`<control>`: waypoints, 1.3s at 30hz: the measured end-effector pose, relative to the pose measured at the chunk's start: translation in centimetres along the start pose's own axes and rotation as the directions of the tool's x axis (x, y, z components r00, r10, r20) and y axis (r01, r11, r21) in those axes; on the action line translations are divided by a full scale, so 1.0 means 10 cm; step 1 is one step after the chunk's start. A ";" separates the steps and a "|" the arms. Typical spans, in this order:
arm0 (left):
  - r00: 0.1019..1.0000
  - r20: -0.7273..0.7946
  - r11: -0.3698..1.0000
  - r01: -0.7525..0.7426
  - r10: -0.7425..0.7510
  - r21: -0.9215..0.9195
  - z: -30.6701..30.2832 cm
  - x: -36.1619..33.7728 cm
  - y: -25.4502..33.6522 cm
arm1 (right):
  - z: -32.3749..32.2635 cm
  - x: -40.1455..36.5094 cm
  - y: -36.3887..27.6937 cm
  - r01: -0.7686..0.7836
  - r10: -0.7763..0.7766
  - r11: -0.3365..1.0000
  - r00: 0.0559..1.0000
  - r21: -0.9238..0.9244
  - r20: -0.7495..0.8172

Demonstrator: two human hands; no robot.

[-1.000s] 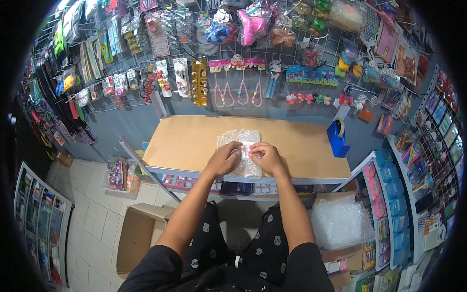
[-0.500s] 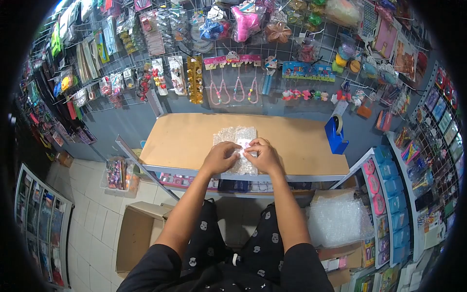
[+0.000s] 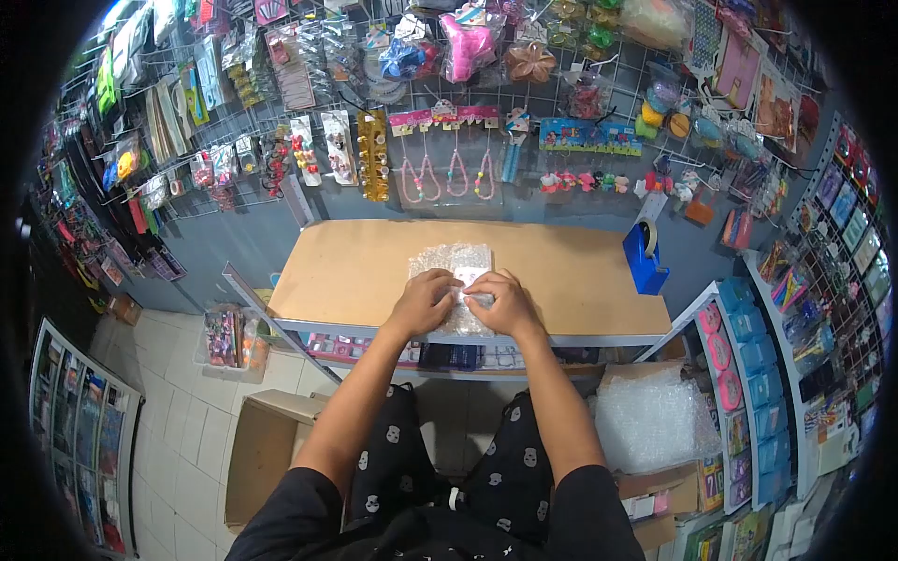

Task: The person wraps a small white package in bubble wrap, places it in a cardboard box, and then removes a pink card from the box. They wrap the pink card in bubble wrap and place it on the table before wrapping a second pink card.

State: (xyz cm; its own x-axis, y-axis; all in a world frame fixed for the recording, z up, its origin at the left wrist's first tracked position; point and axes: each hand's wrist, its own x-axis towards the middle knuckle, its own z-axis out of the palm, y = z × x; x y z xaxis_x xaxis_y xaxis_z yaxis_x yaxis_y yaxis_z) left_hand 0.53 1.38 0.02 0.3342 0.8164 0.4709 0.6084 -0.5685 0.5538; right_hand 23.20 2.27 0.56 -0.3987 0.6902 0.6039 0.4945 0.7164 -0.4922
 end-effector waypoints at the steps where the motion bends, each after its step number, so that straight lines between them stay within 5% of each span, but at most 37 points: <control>1: 1.000 0.010 1.000 -0.012 0.012 0.008 -0.01 0.01 -0.01 | 0.00 -0.01 -0.06 -0.015 0.016 0.999 1.000 -0.036 0.017; 6: 0.976 0.178 0.956 -0.169 0.128 0.241 -0.20 0.20 -0.07 | 0.10 0.04 -0.40 -0.173 0.194 0.920 0.981 -0.352 0.024; 11: 0.894 0.430 0.906 -0.280 0.126 0.317 -0.37 0.41 0.13 | 0.22 0.05 -0.51 -0.181 0.180 0.860 0.983 -0.478 -0.049; 23: 0.882 0.419 0.829 -0.392 0.216 0.399 -0.20 0.31 0.08 | -0.15 0.12 -0.27 -0.183 0.236 0.893 0.968 -0.412 0.081; 26: 0.907 0.400 0.886 -0.289 0.132 0.362 -0.21 0.35 0.21 | -0.25 0.13 -0.10 -0.129 0.183 0.918 0.977 -0.376 0.112; 39: 0.954 0.198 0.910 -0.278 0.224 0.307 -0.05 0.26 0.14 | -0.13 -0.03 0.13 -0.115 0.107 0.972 0.993 -0.207 -0.045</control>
State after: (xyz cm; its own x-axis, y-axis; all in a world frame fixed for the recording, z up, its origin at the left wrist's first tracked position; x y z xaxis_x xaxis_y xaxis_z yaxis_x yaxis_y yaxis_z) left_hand 1.85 2.68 2.38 0.5976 0.6716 0.4379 0.6822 -0.7129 0.1624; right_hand 24.96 2.88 0.51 -0.3078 0.7577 0.5754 0.6862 0.5957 -0.4175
